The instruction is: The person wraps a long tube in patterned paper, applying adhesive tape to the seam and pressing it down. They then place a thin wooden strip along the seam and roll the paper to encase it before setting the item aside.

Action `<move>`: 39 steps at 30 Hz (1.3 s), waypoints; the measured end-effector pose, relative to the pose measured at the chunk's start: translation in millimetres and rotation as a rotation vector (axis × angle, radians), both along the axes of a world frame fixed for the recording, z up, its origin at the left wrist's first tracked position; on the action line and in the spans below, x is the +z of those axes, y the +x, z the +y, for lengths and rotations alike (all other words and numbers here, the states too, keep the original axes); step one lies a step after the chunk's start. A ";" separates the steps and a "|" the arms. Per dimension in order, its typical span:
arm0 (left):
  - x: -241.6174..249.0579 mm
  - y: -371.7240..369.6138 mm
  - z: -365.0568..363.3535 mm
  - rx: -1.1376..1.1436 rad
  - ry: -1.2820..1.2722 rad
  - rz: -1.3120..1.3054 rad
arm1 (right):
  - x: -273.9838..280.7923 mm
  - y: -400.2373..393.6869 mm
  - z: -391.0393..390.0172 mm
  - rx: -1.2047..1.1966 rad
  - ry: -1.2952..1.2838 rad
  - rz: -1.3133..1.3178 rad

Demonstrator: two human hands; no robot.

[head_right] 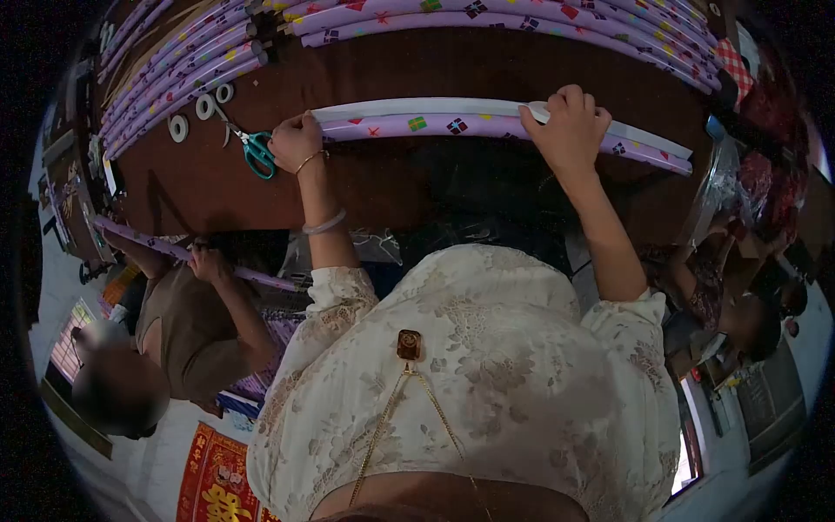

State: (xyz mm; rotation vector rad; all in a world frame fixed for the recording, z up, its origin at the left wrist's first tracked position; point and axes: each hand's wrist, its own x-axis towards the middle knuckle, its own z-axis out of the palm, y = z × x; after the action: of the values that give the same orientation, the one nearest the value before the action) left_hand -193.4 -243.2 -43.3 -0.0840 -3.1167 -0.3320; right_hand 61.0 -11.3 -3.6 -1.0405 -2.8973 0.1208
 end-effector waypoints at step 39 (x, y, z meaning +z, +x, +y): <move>4.9 0.1 1.3 0.006 0.003 -0.056 | -1.6 -30.5 -4.4 -0.127 -0.005 -0.292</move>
State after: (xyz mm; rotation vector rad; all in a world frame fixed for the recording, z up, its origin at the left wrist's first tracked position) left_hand -193.3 -241.9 -38.5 -0.0671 -3.1707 -0.3453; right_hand 30.5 -15.6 -5.2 -1.3429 -3.0709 -0.0335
